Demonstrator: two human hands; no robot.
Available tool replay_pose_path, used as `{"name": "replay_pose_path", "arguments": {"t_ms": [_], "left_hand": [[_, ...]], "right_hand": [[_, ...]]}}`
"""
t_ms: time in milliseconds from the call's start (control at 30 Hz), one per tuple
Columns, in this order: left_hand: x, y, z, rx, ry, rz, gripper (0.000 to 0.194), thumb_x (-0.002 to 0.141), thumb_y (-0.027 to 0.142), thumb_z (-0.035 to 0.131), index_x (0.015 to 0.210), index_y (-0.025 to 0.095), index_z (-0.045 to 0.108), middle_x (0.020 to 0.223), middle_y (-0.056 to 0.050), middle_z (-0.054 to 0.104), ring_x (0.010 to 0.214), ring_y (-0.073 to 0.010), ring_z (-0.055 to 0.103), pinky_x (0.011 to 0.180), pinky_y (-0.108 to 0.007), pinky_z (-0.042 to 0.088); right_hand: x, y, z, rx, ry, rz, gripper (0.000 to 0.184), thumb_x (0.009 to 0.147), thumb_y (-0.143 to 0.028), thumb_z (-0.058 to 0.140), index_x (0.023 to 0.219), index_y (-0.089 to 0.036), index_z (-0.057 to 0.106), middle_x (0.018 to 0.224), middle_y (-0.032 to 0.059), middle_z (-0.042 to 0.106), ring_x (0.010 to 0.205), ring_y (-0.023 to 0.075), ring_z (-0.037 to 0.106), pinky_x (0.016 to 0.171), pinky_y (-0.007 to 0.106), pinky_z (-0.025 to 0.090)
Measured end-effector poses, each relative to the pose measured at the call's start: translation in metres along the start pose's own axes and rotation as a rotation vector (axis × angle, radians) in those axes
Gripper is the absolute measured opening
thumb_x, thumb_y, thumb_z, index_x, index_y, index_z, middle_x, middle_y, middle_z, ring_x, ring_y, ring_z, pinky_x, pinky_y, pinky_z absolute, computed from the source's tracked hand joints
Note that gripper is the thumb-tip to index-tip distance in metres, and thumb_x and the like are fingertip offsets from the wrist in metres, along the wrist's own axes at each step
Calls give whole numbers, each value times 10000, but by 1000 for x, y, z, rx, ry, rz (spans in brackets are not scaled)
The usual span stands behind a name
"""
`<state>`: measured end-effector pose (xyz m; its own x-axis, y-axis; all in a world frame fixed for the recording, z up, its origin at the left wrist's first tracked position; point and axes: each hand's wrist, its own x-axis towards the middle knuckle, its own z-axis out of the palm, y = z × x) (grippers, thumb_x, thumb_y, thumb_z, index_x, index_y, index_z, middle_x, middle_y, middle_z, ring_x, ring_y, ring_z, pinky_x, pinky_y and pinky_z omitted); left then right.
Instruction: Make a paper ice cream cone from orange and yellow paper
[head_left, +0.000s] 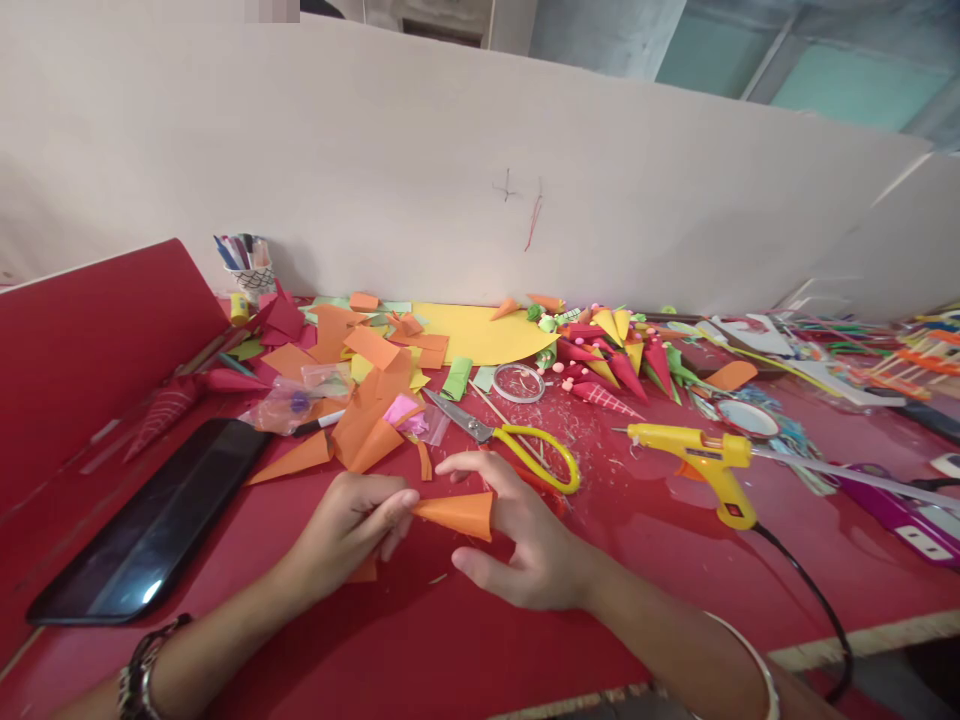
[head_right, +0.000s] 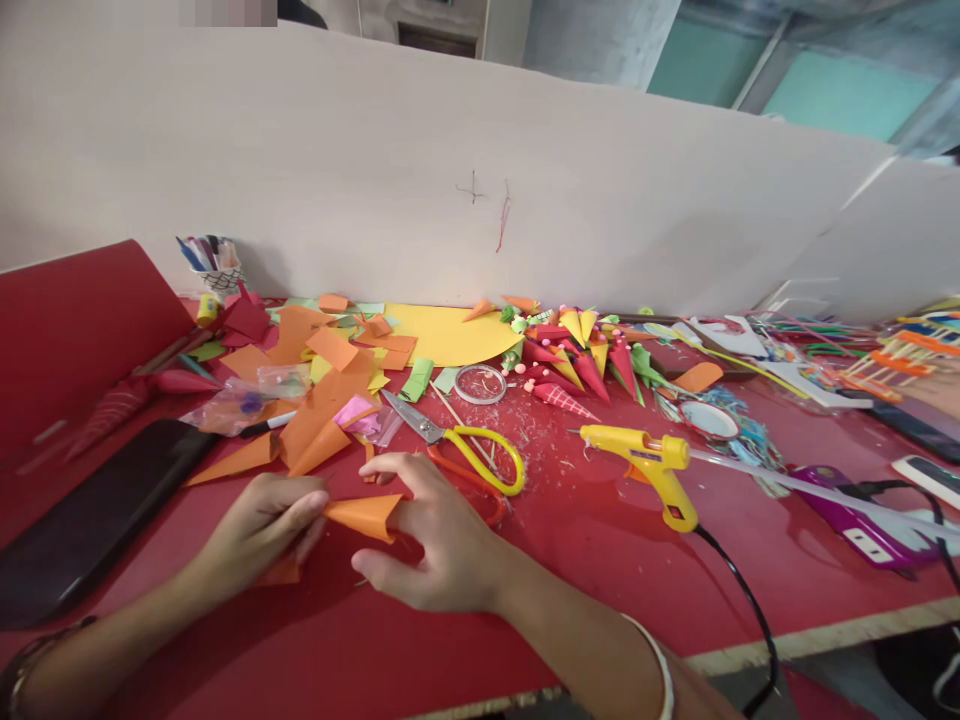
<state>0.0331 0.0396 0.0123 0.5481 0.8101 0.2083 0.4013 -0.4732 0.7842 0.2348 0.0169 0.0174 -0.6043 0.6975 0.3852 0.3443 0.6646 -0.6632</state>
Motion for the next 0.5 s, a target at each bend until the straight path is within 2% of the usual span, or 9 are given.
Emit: {"name": "replay_pose_path", "arguments": {"t_ms": [200,333,500], "left_hand": [[1,-2,0,-43,20,-20,462,847,323,322,435,154,447,396,21,495,388,-63,452,449,-157,348],[2,-3,0,-108,76,-96,457,835,323,326,421,158,430,364,20,478,366,-66,432,420,-159,339],[2,-3,3,-192,117,-221,386,795,348,389,478,152,487,314,32,484,288,-58,387,346,-150,297]], "right_hand": [[2,1,1,-2,63,-11,201,818,-244,458,988,-180,544,1141,76,422,1068,169,416,930,322,359],[3,3,1,-48,125,-41,190,846,-226,422,987,-192,545,1111,71,451,1036,160,436,898,316,383],[3,5,2,-110,119,-58,198,853,-240,425,1011,-199,536,1103,69,472,1023,164,445,885,325,397]]}}
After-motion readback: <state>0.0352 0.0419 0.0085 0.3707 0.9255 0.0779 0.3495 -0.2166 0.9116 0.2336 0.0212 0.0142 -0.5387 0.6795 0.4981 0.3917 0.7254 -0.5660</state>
